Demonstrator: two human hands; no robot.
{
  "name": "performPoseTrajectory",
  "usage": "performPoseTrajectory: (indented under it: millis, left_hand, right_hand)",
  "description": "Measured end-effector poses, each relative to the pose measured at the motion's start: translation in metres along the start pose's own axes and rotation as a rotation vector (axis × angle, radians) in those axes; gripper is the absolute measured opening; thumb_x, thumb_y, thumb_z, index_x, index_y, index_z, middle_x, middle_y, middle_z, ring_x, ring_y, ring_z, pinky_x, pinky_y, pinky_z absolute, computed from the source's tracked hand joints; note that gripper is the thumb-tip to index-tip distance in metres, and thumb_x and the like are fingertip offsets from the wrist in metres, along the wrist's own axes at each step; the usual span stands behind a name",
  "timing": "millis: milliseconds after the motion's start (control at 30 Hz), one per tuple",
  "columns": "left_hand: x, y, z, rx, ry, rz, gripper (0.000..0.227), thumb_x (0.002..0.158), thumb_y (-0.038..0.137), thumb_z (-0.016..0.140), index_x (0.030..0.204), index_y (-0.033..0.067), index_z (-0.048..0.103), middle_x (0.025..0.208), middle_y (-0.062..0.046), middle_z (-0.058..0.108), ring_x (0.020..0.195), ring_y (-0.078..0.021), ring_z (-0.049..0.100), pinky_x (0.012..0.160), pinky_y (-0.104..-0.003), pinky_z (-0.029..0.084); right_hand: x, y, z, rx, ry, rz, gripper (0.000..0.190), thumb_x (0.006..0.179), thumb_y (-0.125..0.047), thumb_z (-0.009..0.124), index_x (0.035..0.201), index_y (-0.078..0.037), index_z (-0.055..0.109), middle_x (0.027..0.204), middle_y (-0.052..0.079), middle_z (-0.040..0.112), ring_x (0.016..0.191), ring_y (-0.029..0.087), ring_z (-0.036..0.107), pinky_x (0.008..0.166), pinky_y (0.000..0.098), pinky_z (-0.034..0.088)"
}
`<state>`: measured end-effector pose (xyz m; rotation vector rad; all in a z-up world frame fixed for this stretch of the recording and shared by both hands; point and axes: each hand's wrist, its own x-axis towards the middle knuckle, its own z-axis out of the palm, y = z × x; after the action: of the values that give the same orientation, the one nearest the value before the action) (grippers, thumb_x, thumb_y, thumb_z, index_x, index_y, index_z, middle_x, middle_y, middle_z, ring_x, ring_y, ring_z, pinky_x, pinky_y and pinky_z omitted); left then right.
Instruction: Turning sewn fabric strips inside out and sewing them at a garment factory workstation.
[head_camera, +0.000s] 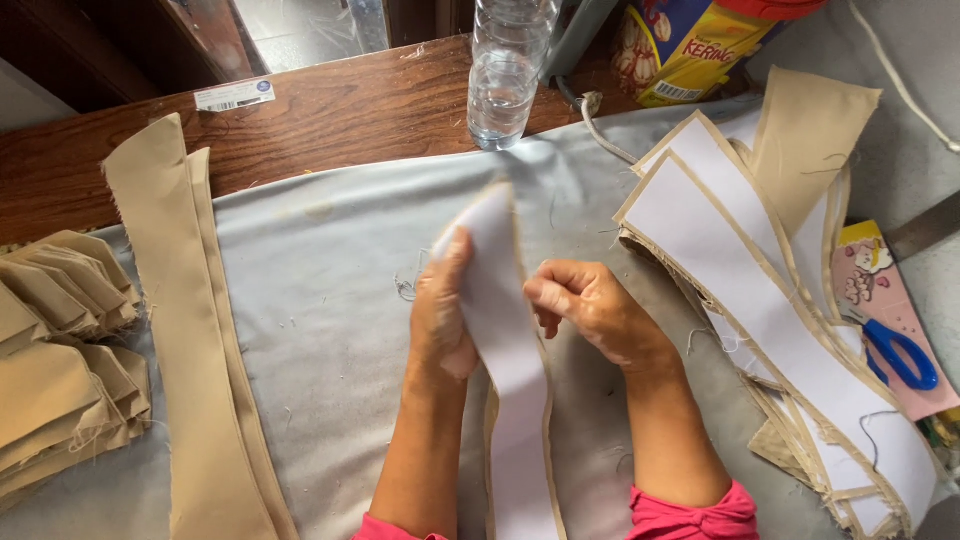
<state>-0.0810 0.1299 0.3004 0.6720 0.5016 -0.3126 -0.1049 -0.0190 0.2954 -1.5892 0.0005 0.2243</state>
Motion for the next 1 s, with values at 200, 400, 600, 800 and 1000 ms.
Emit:
performPoseTrajectory:
  millis: [200, 400, 600, 800, 1000]
  left_hand:
    - [0.006, 0.013, -0.003, -0.149, 0.071, -0.015, 0.026, 0.078, 0.030, 0.071, 0.091, 0.0086, 0.066, 0.078, -0.012, 0.068, 0.065, -0.0265, 0.067, 0.062, -0.041, 0.056]
    - [0.019, 0.006, -0.006, -0.136, 0.086, 0.077, 0.022, 0.081, 0.026, 0.070, 0.087, 0.0061, 0.065, 0.074, -0.014, 0.068, 0.061, -0.0252, 0.068, 0.054, -0.038, 0.057]
    - [0.031, 0.007, -0.016, -0.144, 0.106, 0.048, 0.022, 0.083, 0.026, 0.069, 0.086, 0.0049, 0.064, 0.075, -0.016, 0.069, 0.061, -0.0261, 0.069, 0.053, -0.038, 0.057]
    - [0.017, 0.020, -0.007, -0.137, 0.105, 0.029, 0.023, 0.083, 0.026, 0.069, 0.084, 0.0036, 0.063, 0.073, -0.015, 0.068, 0.058, -0.0245, 0.068, 0.052, -0.035, 0.057]
    - [0.017, 0.021, -0.010, -0.147, 0.107, 0.017, 0.023, 0.084, 0.027, 0.068, 0.084, 0.0044, 0.062, 0.074, -0.016, 0.069, 0.060, -0.0253, 0.069, 0.053, -0.037, 0.057]
  right_hand:
    - [0.029, 0.028, 0.014, -0.501, 0.463, -0.387, 0.014, 0.092, -0.020, 0.059, 0.087, -0.010, 0.067, 0.084, 0.005, 0.063, 0.082, 0.017, 0.061, 0.079, 0.0269, 0.047]
    - [0.111, 0.038, 0.019, -0.807, 0.527, -0.712, 0.014, 0.092, -0.013, 0.058, 0.101, -0.013, 0.068, 0.090, 0.006, 0.060, 0.087, 0.023, 0.061, 0.082, 0.0319, 0.048]
    - [0.186, 0.062, -0.005, -0.943, 0.560, -0.680, 0.019, 0.089, -0.019, 0.060, 0.105, -0.025, 0.069, 0.087, 0.002, 0.052, 0.086, 0.021, 0.060, 0.080, 0.0321, 0.049]
    - [0.226, 0.056, -0.018, -0.988, 0.552, -0.667, 0.012, 0.089, -0.019, 0.060, 0.097, -0.020, 0.068, 0.090, 0.007, 0.053, 0.090, 0.029, 0.061, 0.080, 0.0376, 0.049]
    - [0.243, 0.051, -0.024, -1.101, 0.649, -0.621, 0.004, 0.090, -0.024, 0.058, 0.091, -0.021, 0.062, 0.089, 0.001, 0.050, 0.086, 0.023, 0.061, 0.077, 0.0351, 0.049]
